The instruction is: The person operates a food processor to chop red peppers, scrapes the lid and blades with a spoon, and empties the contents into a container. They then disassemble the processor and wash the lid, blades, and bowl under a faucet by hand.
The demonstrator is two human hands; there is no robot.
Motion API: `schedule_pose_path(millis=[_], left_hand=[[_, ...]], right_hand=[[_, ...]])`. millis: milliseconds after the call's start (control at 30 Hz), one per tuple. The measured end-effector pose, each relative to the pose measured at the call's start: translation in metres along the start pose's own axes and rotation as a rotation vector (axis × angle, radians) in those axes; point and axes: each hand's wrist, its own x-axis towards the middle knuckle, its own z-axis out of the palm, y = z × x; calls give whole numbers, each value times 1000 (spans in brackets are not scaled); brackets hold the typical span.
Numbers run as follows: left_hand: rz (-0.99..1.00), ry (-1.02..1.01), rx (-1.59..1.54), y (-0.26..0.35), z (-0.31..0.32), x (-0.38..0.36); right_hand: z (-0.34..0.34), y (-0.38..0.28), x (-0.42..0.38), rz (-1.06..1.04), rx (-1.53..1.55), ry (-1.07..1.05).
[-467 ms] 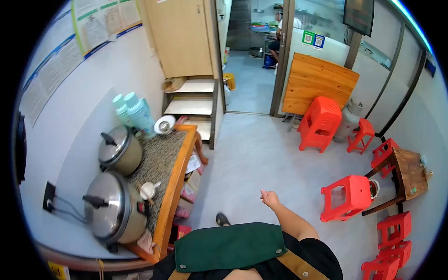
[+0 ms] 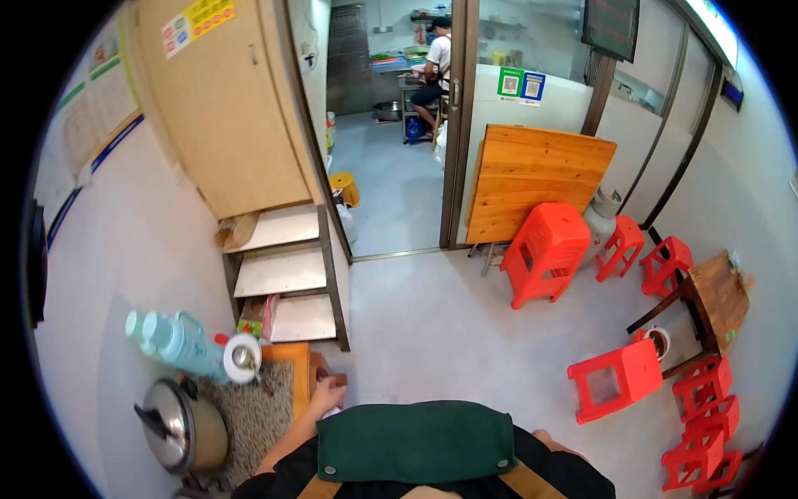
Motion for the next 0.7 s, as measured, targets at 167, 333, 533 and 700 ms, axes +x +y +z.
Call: schedule_pose_path(millis=[167,333,533,700], left_hand=[[109,238,-123,109,-52,194],[68,93,-113,127,-57,317],[-200,-346,143,41,-50,427],[-278,-372,115,51,-79,547]], right_hand=[[-48,-71,86,82,107,19],[-93,-105,232,14,-84,-8],[-296,-364,366,-178,-320,76],[-417,-581,489,-564,-238,198]])
